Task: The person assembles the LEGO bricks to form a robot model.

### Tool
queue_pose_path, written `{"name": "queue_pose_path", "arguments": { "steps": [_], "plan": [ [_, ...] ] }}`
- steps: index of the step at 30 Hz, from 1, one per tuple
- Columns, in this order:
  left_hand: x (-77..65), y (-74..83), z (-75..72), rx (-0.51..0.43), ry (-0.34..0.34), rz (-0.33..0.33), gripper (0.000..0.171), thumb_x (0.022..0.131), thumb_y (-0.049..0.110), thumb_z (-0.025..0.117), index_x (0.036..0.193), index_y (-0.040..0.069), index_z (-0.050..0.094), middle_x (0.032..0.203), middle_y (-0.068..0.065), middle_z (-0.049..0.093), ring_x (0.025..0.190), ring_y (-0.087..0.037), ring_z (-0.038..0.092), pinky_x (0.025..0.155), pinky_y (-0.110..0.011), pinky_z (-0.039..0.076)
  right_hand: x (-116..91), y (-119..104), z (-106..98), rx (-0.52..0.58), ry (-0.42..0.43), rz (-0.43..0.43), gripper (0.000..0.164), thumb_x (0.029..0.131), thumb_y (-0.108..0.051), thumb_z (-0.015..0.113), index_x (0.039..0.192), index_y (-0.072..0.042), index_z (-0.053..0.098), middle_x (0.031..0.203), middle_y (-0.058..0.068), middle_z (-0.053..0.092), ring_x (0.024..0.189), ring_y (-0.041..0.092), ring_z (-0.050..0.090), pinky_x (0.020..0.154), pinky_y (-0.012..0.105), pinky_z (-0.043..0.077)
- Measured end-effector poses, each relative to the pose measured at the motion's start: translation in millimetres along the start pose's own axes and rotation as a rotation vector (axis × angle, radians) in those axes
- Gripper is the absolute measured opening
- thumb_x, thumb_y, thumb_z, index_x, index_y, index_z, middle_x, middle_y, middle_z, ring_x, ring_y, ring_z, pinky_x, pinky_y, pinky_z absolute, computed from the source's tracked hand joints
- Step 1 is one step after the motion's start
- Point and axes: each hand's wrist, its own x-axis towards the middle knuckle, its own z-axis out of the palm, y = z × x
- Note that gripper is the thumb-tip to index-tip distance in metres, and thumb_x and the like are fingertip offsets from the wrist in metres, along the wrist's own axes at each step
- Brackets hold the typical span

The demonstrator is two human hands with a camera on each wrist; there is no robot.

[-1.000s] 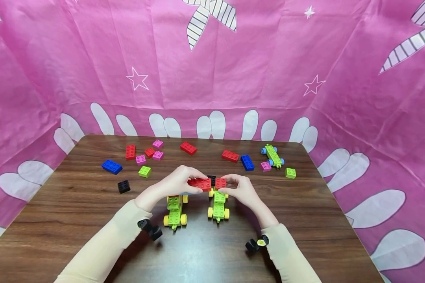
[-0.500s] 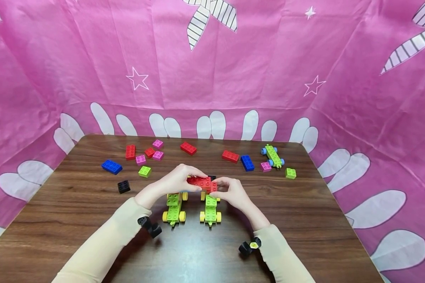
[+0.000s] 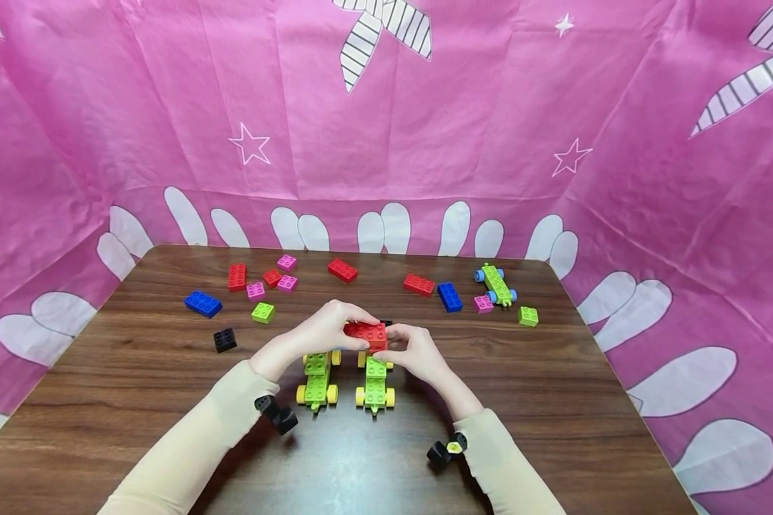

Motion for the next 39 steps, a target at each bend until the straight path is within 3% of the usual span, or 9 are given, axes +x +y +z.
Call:
{"name": "queue_pose_path", "arguments": {
  "steps": [8, 16, 39],
  "plan": [
    [1.1, 0.3, 1.7, -0.001, -0.002, -0.012, 0.034, 0.082, 0.015, 0.076, 0.115, 0.007, 0.071, 0.106, -0.006, 0.072, 0.086, -0.011, 0.062, 0.073, -0.02, 0.051, 1, 0, 1, -0.023, -0.004, -0.003, 0.026, 0.083, -0.007, 0.074, 0.105, 0.005, 0.067, 0.1, 0.016, 0.071, 0.092, 0.025, 0.067, 0.08, 0.029, 0.055],
    [1.4, 1.5, 1.1, 0.008, -0.003, -0.02, 0.035, 0.082, 0.014, 0.076, 0.115, 0.007, 0.071, 0.106, -0.005, 0.072, 0.086, -0.01, 0.061, 0.073, -0.019, 0.05, 9, 35, 5, -0.005, 0.01, -0.002, 0.029, 0.082, -0.01, 0.076, 0.108, 0.001, 0.067, 0.102, 0.014, 0.071, 0.093, 0.022, 0.068, 0.081, 0.028, 0.055],
    [0.2, 0.7, 0.3, 0.013, -0.025, -0.015, 0.036, 0.082, 0.016, 0.077, 0.115, 0.007, 0.071, 0.107, -0.006, 0.072, 0.087, -0.01, 0.062, 0.073, -0.019, 0.05, 9, 34, 5, -0.009, 0.02, -0.022, 0.033, 0.081, -0.014, 0.078, 0.108, 0.001, 0.068, 0.1, 0.012, 0.072, 0.088, 0.016, 0.068, 0.078, 0.024, 0.054]
  ]
}}
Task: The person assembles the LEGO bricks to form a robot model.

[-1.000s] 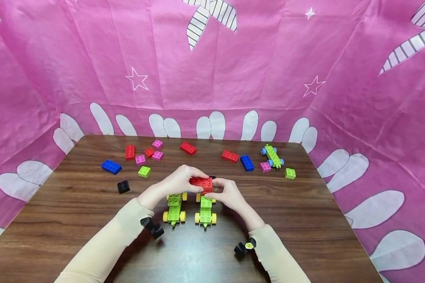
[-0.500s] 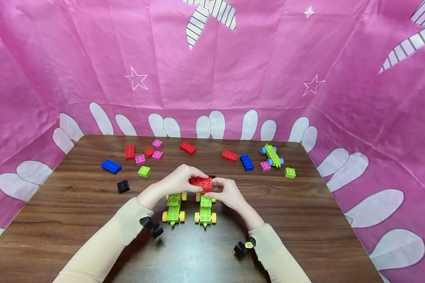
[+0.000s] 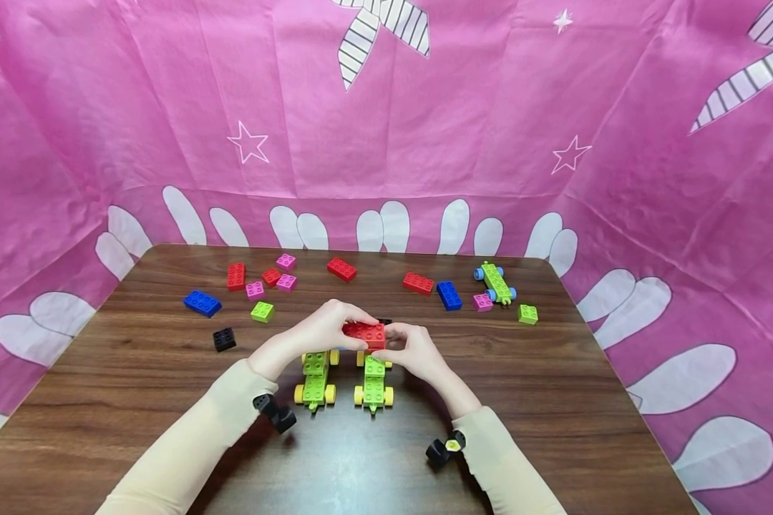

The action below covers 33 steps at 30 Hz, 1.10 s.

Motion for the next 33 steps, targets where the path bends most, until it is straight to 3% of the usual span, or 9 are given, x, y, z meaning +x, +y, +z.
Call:
{"name": "queue_pose_path", "arguments": {
  "steps": [7, 12, 18, 27, 33],
  "plan": [
    [-0.1, 1.0, -2.1, -0.014, -0.016, -0.009, 0.039, 0.081, 0.018, 0.078, 0.117, 0.006, 0.07, 0.109, -0.006, 0.072, 0.088, -0.011, 0.062, 0.074, -0.019, 0.05, 0.4, 1.9, -0.1, 0.012, 0.0, 0.017, 0.036, 0.08, -0.013, 0.078, 0.11, 0.003, 0.067, 0.102, 0.016, 0.071, 0.091, 0.022, 0.069, 0.081, 0.031, 0.056],
    [-1.1, -0.1, -4.4, -0.017, -0.033, -0.028, 0.041, 0.081, 0.019, 0.079, 0.118, 0.006, 0.069, 0.11, -0.005, 0.071, 0.09, -0.011, 0.063, 0.077, -0.021, 0.051, -0.1, 2.1, 0.1, 0.002, 0.003, 0.018, 0.035, 0.08, -0.014, 0.079, 0.109, 0.001, 0.068, 0.101, 0.013, 0.072, 0.089, 0.016, 0.068, 0.079, 0.026, 0.055],
    [-2.7, -0.2, -7.9, -0.011, -0.056, -0.074, 0.04, 0.082, 0.018, 0.077, 0.119, 0.008, 0.068, 0.11, -0.004, 0.071, 0.089, -0.01, 0.061, 0.078, -0.021, 0.05, 0.2, 2.3, 0.6, 0.013, -0.009, 0.018, 0.033, 0.081, -0.014, 0.078, 0.109, -0.001, 0.068, 0.102, 0.012, 0.071, 0.091, 0.019, 0.068, 0.079, 0.025, 0.054],
    [-3.6, -2.2, -7.7, -0.04, -0.044, -0.055, 0.037, 0.082, 0.019, 0.077, 0.117, 0.008, 0.07, 0.109, -0.004, 0.072, 0.09, -0.011, 0.063, 0.081, -0.022, 0.051, -1.9, 4.7, -2.1, 0.001, -0.043, -0.041, 0.035, 0.083, -0.011, 0.073, 0.115, 0.002, 0.065, 0.108, 0.015, 0.07, 0.095, 0.019, 0.068, 0.083, 0.026, 0.054],
    [-3.9, -2.9, -6.5, -0.046, -0.023, -0.049, 0.036, 0.082, 0.018, 0.077, 0.116, 0.009, 0.07, 0.109, -0.004, 0.072, 0.094, -0.013, 0.064, 0.083, -0.025, 0.052, -2.7, 5.4, -5.1, 0.044, -0.056, -0.027, 0.037, 0.084, -0.008, 0.072, 0.117, 0.005, 0.062, 0.111, 0.019, 0.068, 0.098, 0.024, 0.068, 0.086, 0.031, 0.055]
  ]
}}
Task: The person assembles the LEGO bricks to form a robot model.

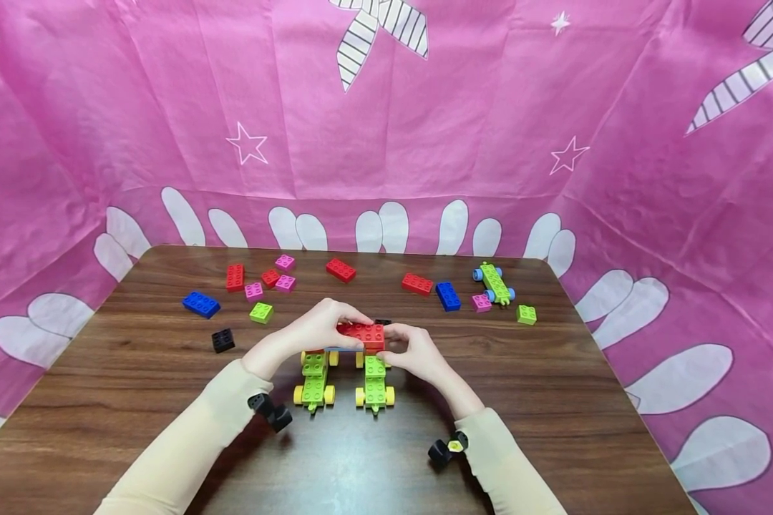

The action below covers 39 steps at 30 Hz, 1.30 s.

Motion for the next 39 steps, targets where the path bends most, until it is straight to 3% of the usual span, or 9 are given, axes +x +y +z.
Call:
{"name": "queue_pose_path", "arguments": {
  "steps": [7, 14, 21, 39],
  "plan": [
    [0.3, -1.8, 0.4, 0.003, 0.0, -0.011, 0.037, 0.082, 0.019, 0.077, 0.117, 0.009, 0.07, 0.109, -0.003, 0.072, 0.093, -0.013, 0.063, 0.083, -0.025, 0.052, -0.1, 2.1, -2.5, 0.052, -0.009, 0.02, 0.037, 0.085, -0.007, 0.072, 0.117, 0.007, 0.062, 0.112, 0.022, 0.067, 0.101, 0.031, 0.067, 0.087, 0.031, 0.055],
    [0.1, -2.1, -0.4, 0.005, -0.007, -0.002, 0.038, 0.083, 0.02, 0.077, 0.118, 0.009, 0.069, 0.111, -0.004, 0.071, 0.093, -0.013, 0.063, 0.083, -0.025, 0.052, 0.0, 0.2, -3.4, 0.037, -0.004, 0.005, 0.035, 0.085, -0.007, 0.072, 0.115, 0.007, 0.063, 0.109, 0.021, 0.068, 0.098, 0.027, 0.068, 0.083, 0.023, 0.054],
    [1.2, -0.2, -1.1, 0.004, -0.024, 0.013, 0.039, 0.083, 0.021, 0.076, 0.119, 0.007, 0.069, 0.111, -0.005, 0.071, 0.092, -0.013, 0.063, 0.08, -0.023, 0.051, 0.7, 2.6, -2.6, 0.037, -0.003, 0.015, 0.035, 0.085, -0.003, 0.071, 0.117, 0.008, 0.062, 0.111, 0.022, 0.068, 0.099, 0.027, 0.067, 0.083, 0.027, 0.055],
    [5.3, 2.7, -0.4, 0.033, -0.059, -0.001, 0.038, 0.082, 0.022, 0.077, 0.117, 0.008, 0.07, 0.106, -0.004, 0.072, 0.086, -0.011, 0.061, 0.077, -0.021, 0.05, -1.0, 0.7, -3.8, 0.015, -0.014, 0.004, 0.036, 0.085, -0.012, 0.073, 0.115, 0.005, 0.064, 0.11, 0.019, 0.069, 0.098, 0.025, 0.068, 0.082, 0.024, 0.055]
  ]
}}
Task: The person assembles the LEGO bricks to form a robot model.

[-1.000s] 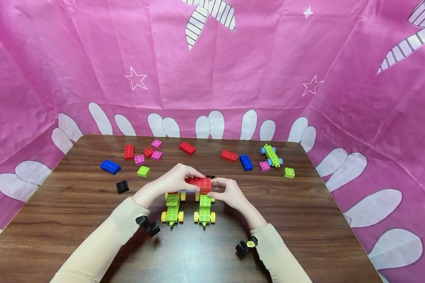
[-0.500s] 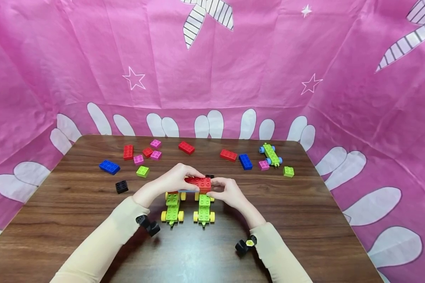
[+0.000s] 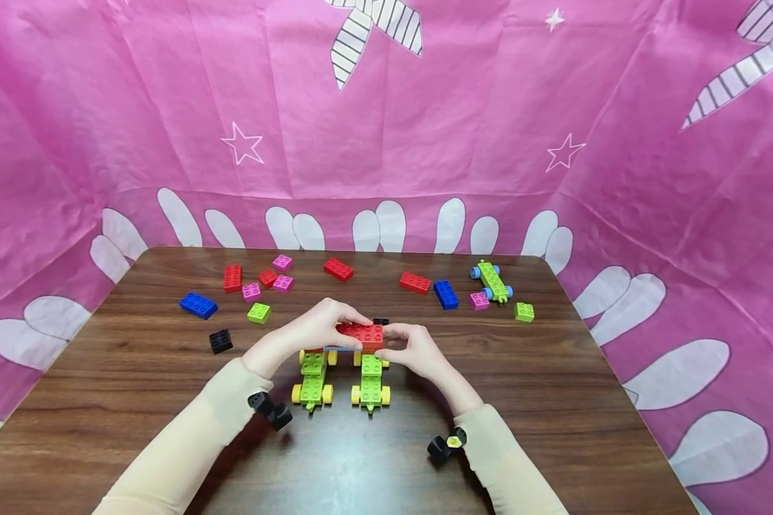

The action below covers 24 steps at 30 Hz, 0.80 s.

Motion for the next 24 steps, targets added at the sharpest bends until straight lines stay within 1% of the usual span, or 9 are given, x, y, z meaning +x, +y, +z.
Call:
{"name": "queue_pose_path", "arguments": {
  "steps": [7, 10, 14, 16, 20, 24],
  "plan": [
    [1.1, 1.6, -0.2, -0.009, -0.002, -0.014, 0.035, 0.081, 0.019, 0.078, 0.114, 0.009, 0.07, 0.102, -0.001, 0.073, 0.085, -0.009, 0.06, 0.078, -0.022, 0.05, 0, 2, 0, -0.014, 0.0, 0.023, 0.038, 0.085, -0.011, 0.073, 0.119, 0.002, 0.063, 0.113, 0.017, 0.068, 0.101, 0.025, 0.067, 0.086, 0.022, 0.053],
    [1.6, 2.3, 0.5, -0.019, 0.0, -0.017, 0.036, 0.081, 0.018, 0.078, 0.115, 0.008, 0.07, 0.104, -0.001, 0.072, 0.087, -0.009, 0.061, 0.079, -0.022, 0.05, -1, 2, 1, -0.025, -0.005, 0.023, 0.04, 0.085, -0.01, 0.073, 0.121, 0.002, 0.062, 0.115, 0.016, 0.068, 0.104, 0.026, 0.065, 0.089, 0.028, 0.053],
    [2.7, 2.3, 2.8, -0.059, 0.022, -0.01, 0.039, 0.082, 0.02, 0.078, 0.117, 0.005, 0.068, 0.109, -0.004, 0.071, 0.093, -0.011, 0.062, 0.082, -0.021, 0.05, -3, 3, 0, -0.027, -0.013, 0.014, 0.043, 0.083, -0.014, 0.075, 0.122, 0.0, 0.062, 0.116, 0.014, 0.067, 0.105, 0.024, 0.065, 0.091, 0.035, 0.053],
    [3.9, 2.7, 4.5, -0.082, 0.04, -0.001, 0.041, 0.083, 0.02, 0.077, 0.118, 0.003, 0.068, 0.112, -0.006, 0.071, 0.097, -0.014, 0.063, 0.085, -0.022, 0.051, -4, 3, 0, -0.02, -0.019, 0.011, 0.046, 0.082, -0.017, 0.077, 0.122, -0.002, 0.061, 0.117, 0.014, 0.067, 0.106, 0.024, 0.065, 0.09, 0.035, 0.054],
    [7.0, 3.1, 8.4, -0.105, 0.07, 0.002, 0.04, 0.083, 0.02, 0.076, 0.118, 0.004, 0.067, 0.113, -0.007, 0.07, 0.102, -0.016, 0.065, 0.089, -0.027, 0.052, -5, 2, 0, -0.007, -0.037, 0.025, 0.053, 0.08, -0.019, 0.079, 0.126, -0.001, 0.058, 0.122, 0.017, 0.064, 0.109, 0.03, 0.063, 0.091, 0.043, 0.053],
    [8.1, 2.3, 10.5, -0.104, 0.094, -0.011, 0.035, 0.082, 0.019, 0.077, 0.114, 0.007, 0.07, 0.109, -0.005, 0.071, 0.098, -0.014, 0.064, 0.087, -0.025, 0.053, -5, 3, -1, 0.0, -0.044, 0.032, 0.056, 0.08, -0.019, 0.079, 0.127, 0.0, 0.057, 0.123, 0.018, 0.063, 0.11, 0.033, 0.062, 0.092, 0.046, 0.052]
  ]
}}
